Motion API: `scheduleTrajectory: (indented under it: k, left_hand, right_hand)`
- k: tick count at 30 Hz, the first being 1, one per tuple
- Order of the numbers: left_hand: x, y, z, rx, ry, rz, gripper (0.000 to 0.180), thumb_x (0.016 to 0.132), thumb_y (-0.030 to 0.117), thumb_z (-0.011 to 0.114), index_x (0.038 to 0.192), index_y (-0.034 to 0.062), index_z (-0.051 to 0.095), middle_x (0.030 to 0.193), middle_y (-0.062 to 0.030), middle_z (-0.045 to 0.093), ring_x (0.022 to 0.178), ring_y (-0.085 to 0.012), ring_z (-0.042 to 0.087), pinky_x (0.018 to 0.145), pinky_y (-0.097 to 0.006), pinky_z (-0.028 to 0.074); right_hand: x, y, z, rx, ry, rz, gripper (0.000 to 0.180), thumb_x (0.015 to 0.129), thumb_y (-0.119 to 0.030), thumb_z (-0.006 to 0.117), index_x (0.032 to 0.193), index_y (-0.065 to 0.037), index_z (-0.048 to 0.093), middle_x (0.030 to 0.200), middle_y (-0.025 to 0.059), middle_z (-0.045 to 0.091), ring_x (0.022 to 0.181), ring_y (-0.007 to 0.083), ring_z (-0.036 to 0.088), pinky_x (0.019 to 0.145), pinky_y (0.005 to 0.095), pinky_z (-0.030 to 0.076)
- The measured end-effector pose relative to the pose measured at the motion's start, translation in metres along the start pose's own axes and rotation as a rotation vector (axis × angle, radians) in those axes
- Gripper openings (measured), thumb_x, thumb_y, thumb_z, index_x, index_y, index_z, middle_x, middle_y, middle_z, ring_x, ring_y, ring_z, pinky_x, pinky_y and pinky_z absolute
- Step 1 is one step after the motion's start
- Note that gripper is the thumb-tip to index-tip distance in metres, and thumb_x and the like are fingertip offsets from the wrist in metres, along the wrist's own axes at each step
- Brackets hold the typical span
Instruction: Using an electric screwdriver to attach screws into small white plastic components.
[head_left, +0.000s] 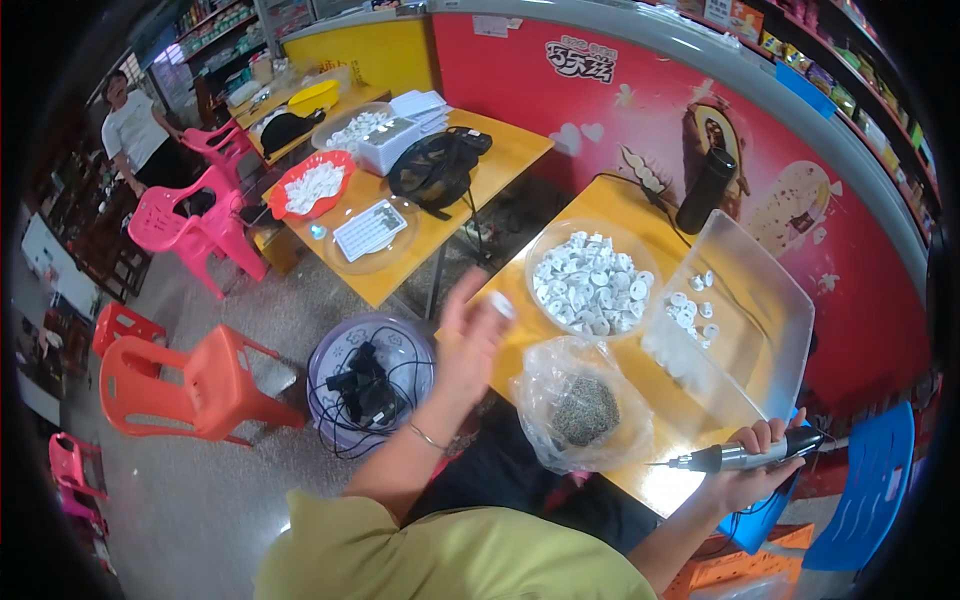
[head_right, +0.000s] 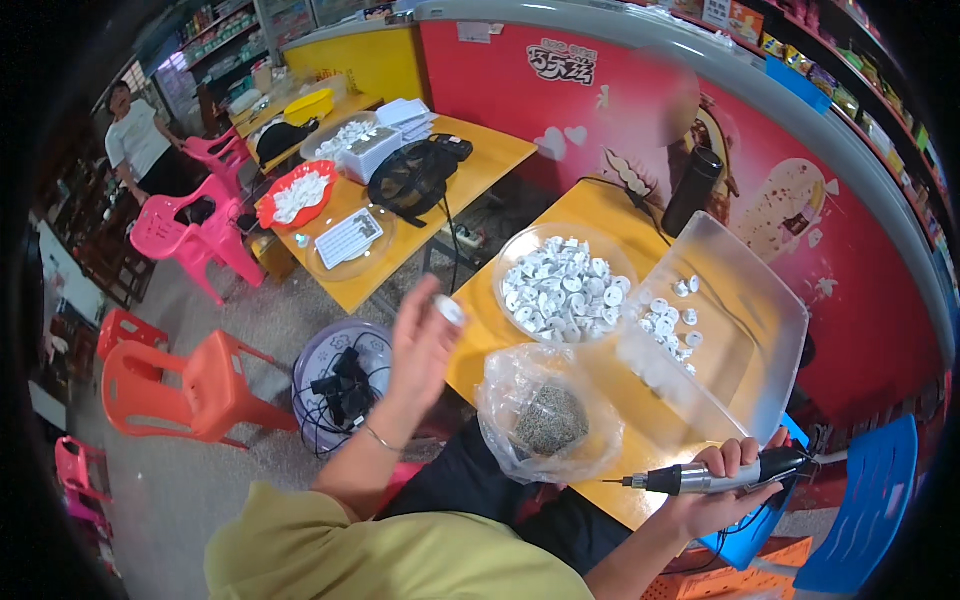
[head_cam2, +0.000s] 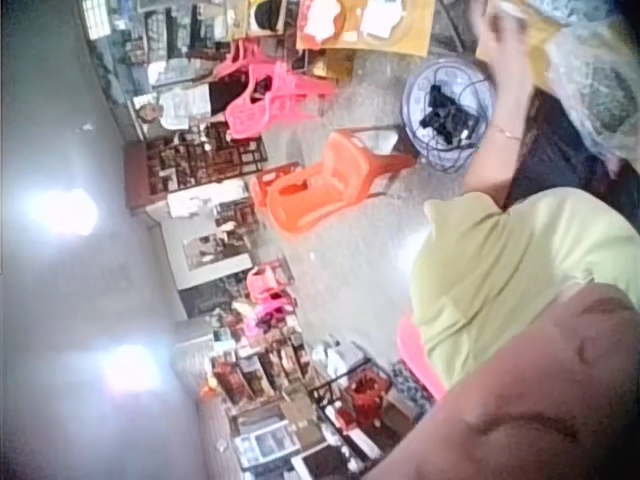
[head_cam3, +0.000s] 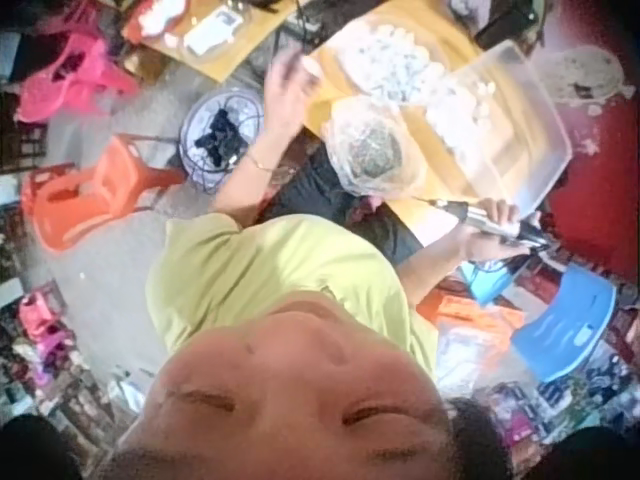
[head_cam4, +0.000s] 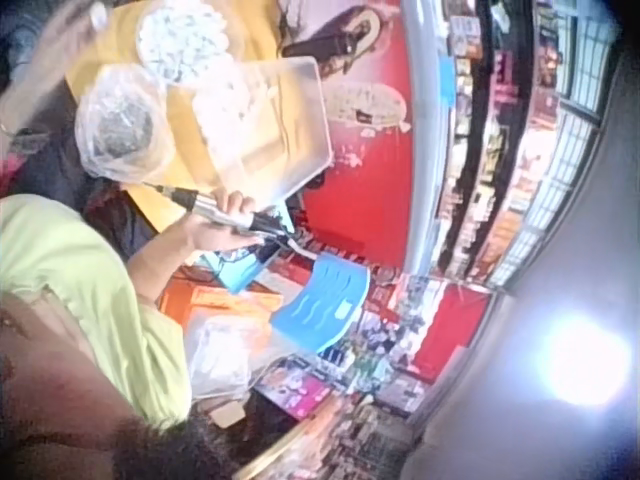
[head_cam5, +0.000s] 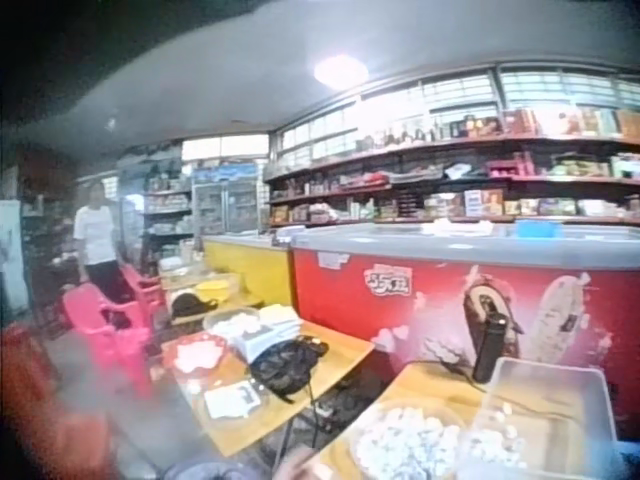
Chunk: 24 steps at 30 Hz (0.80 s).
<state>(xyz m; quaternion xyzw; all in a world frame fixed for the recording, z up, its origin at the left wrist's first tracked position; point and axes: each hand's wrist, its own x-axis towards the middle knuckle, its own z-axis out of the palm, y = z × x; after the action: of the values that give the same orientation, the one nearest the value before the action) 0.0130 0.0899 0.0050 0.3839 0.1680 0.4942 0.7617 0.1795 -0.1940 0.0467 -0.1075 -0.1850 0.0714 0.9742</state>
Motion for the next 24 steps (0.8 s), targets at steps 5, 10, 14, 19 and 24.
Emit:
scheduleTrajectory:
  k: [5,10,14,19,24]
  left_hand:
    - [0.06,0.046,-0.068,-0.181,0.284,0.273,0.056,0.092,0.004,0.05,0.141,0.0129,0.024,0.111,-0.0137,0.055,0.098,-0.0204,0.058,0.087,-0.03,0.05]
    - [0.074,0.063,-0.093,-0.208,0.322,0.352,0.042,0.09,0.002,0.052,0.13,0.008,0.038,0.11,-0.0111,0.054,0.097,-0.0183,0.058,0.085,-0.031,0.052]
    - [0.043,0.033,-0.054,-0.134,0.117,0.095,0.024,0.091,0.006,0.054,0.114,0.0044,0.052,0.104,-0.0096,0.059,0.095,-0.0178,0.06,0.083,-0.031,0.052]
    - [-0.036,-0.018,0.012,-0.014,-0.247,-0.22,0.027,0.094,0.006,0.046,0.121,0.0023,0.048,0.115,-0.0165,0.057,0.102,-0.0232,0.059,0.089,-0.037,0.049]
    - [-0.09,-0.043,0.04,-0.091,-0.537,-0.611,0.031,0.096,0.007,0.044,0.125,-0.0005,0.047,0.119,-0.0138,0.056,0.104,-0.0225,0.059,0.089,-0.031,0.049]
  right_hand:
    - [-0.002,0.002,0.0,-0.035,-0.003,0.002,0.06,0.093,-0.034,0.05,0.142,-0.01,0.025,0.086,0.0031,0.038,0.065,0.0091,0.039,0.054,0.0214,0.038]
    - [0.0,0.001,-0.002,-0.008,-0.007,0.015,0.06,0.093,-0.033,0.05,0.142,-0.01,0.025,0.086,0.003,0.039,0.065,0.009,0.039,0.054,0.0218,0.038]
    - [-0.001,-0.001,-0.002,0.013,-0.023,0.037,0.061,0.093,-0.033,0.051,0.142,-0.01,0.024,0.086,0.0031,0.039,0.064,0.0088,0.039,0.055,0.0219,0.038]
    - [-0.001,-0.002,0.003,0.008,-0.06,0.064,0.06,0.093,-0.033,0.051,0.142,-0.01,0.024,0.085,0.0032,0.038,0.064,0.0089,0.039,0.055,0.0217,0.038]
    - [0.002,-0.007,0.003,0.089,-0.173,0.089,0.054,0.094,-0.028,0.05,0.139,-0.007,0.029,0.087,0.0052,0.037,0.068,0.0121,0.04,0.06,0.0253,0.04]
